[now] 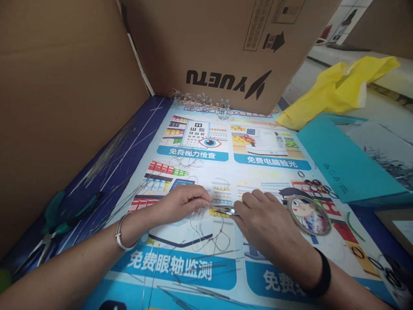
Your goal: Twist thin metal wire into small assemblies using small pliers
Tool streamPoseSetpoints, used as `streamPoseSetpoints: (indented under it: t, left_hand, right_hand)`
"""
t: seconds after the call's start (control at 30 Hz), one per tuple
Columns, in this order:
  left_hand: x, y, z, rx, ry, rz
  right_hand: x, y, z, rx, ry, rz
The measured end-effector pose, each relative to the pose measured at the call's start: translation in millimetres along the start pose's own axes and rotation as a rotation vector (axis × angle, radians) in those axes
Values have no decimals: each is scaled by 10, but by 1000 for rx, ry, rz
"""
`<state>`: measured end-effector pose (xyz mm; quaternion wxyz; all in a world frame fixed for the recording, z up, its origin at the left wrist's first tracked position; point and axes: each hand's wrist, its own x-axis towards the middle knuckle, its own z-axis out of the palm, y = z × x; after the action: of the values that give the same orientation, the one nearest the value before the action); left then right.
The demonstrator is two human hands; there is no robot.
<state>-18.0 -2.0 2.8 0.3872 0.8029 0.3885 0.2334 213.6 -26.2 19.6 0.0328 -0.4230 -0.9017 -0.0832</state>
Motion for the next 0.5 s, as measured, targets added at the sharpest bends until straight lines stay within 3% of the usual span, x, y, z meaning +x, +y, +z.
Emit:
streamPoseSetpoints:
  t: [0.3,0.5]
  left_hand:
    - [-10,-7,19,102,4,-16]
    - [-20,-4,43,48,-11,-80]
  right_hand:
    - [15,-27,45,3,-4,-28]
    - [22,-64,42,17,16,-59]
